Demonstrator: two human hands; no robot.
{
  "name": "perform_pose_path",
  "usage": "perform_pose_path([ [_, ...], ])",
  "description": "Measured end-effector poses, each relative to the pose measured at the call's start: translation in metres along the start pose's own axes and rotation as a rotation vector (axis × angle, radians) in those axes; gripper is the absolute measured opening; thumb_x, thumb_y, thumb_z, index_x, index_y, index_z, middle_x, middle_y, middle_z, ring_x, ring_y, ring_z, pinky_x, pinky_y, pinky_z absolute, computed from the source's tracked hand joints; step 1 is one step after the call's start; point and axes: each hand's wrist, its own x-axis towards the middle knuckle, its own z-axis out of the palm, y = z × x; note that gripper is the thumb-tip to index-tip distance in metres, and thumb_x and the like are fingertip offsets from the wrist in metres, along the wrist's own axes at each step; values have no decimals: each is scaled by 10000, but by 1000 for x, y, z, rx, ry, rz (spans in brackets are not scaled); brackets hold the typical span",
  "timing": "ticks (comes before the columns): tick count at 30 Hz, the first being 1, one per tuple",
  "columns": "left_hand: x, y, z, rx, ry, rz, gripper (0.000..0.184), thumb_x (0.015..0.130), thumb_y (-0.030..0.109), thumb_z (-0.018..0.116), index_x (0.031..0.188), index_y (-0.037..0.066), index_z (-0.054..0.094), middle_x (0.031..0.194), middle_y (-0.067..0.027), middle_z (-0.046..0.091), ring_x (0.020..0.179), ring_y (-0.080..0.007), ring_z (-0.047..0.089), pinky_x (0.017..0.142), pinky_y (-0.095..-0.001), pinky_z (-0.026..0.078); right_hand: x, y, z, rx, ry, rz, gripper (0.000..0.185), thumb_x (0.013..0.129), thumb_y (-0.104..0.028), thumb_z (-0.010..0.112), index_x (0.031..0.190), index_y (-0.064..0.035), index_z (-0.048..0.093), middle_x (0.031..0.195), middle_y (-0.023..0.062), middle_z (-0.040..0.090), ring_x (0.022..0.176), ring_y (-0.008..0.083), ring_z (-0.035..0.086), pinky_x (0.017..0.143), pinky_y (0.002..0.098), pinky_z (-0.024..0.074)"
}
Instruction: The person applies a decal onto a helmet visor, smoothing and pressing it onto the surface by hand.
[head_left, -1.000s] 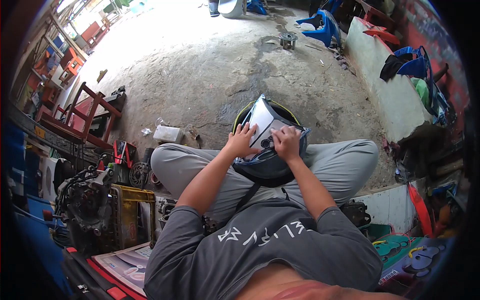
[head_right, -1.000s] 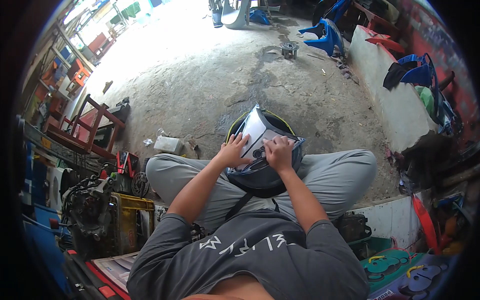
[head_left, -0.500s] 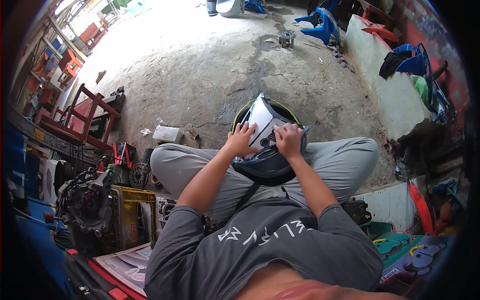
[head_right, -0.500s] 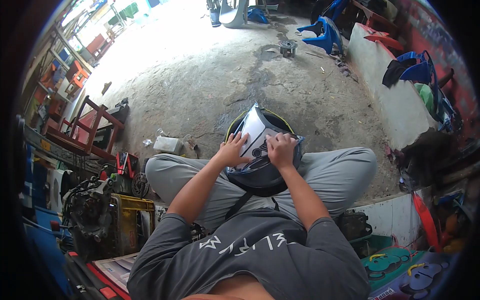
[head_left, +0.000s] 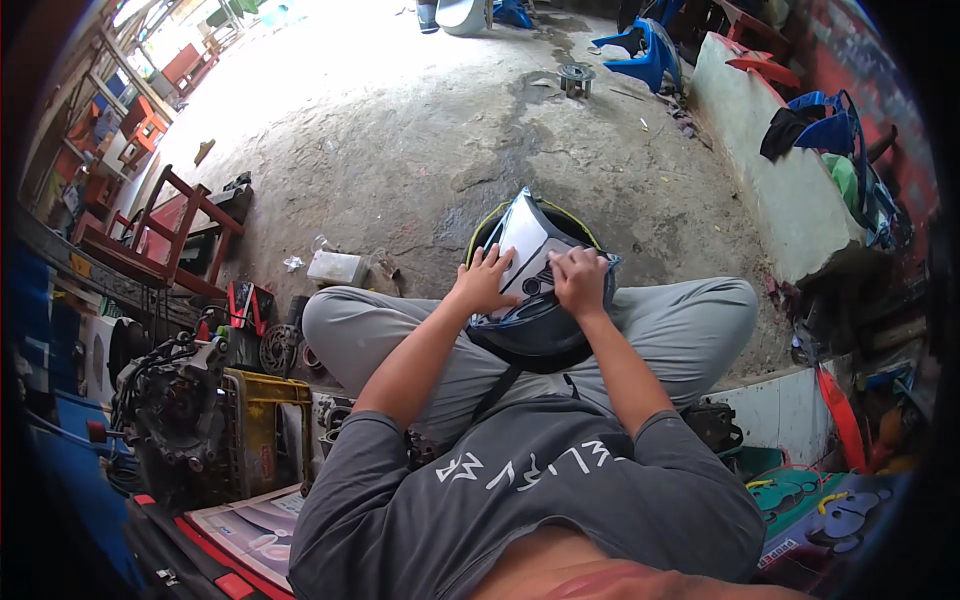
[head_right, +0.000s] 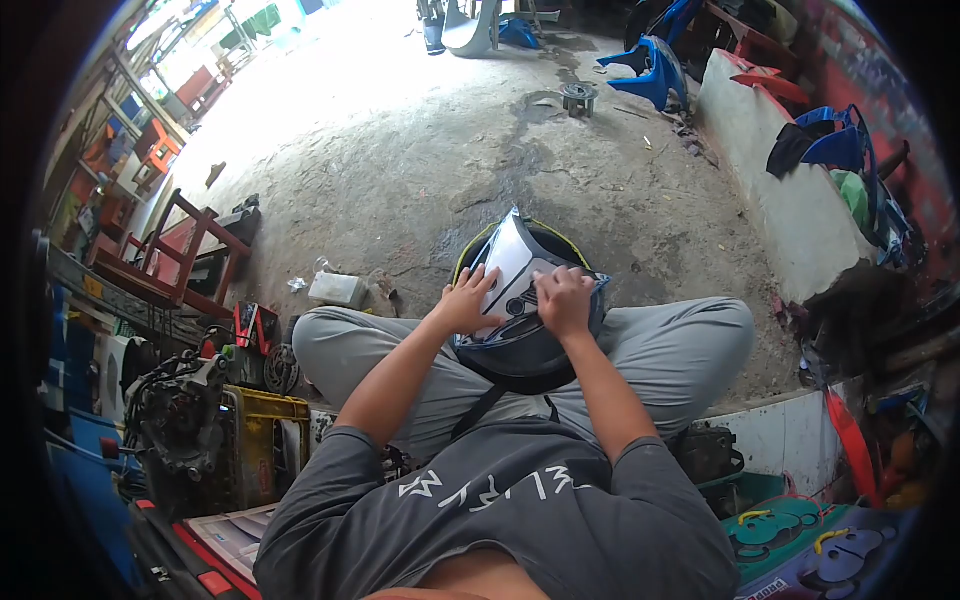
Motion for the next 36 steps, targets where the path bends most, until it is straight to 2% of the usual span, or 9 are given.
perform_pose_path([
  [3,0,2,-2,5,-7,1,1223,765,673,857,1727,279,213,1783,-198,224,1630,-478,210,1211,-715,316,1,7,2,9,41,72,181,917,-206,763,1087,-215,824,908,3,620,949,256,603,863,459,411],
  [9,0,1,-1,-6,10,4,1221,762,670,860,1726,280,219,1779,-200,234,1626,-486,215,1206,-722,315,-1,-5,-3,62,-16,-85,181,917,-208,764,1087,-213,826,922,6,623,932,257,605,827,451,421],
  [13,0,1,-1,-2,7,2,1218,761,668,861,1723,281,223,1779,-199,236,1625,-486,218,1204,-723,318,2,8,3,27,32,74,185,912,-207,769,1085,-229,831,922,6,626,958,248,610,854,457,416],
  [16,1,2,0,3,4,-2,1218,760,672,861,1722,282,223,1782,-196,228,1628,-478,216,1207,-716,321,-8,-5,5,109,-58,-50,192,912,-209,769,1094,-226,829,922,8,631,972,251,614,863,467,416],
  [19,0,1,-1,5,11,4,1216,760,670,862,1721,282,226,1782,-196,229,1627,-479,220,1203,-716,325,-3,-8,-1,110,-37,-74,194,910,-202,768,1095,-212,827,919,11,634,975,254,617,861,468,420],
  [23,0,1,0,5,14,4,1213,758,665,865,1719,282,232,1779,-195,239,1623,-482,228,1197,-718,329,0,6,4,77,33,110,193,913,-201,759,1093,-214,827,920,10,635,977,259,617,866,468,422],
  [27,0,1,0,-5,17,8,1210,764,650,867,1722,279,227,1777,-197,244,1621,-490,228,1200,-721,322,-6,-12,0,70,-81,-128,183,909,-209,770,1080,-217,834,922,1,636,954,251,612,850,456,413],
  [32,-3,2,-2,-11,11,5,1208,774,628,871,1726,268,220,1780,-199,236,1620,-500,223,1205,-727,312,6,5,-1,4,39,75,187,904,-203,779,1080,-215,841,904,-8,620,959,245,602,873,459,411],
  [36,0,3,-1,-9,7,4,1209,768,631,873,1723,264,230,1778,-197,243,1620,-498,224,1208,-721,312,-4,-5,2,109,-72,-81,176,910,-203,777,1074,-209,840,923,-4,636,966,252,605,895,462,422],
])
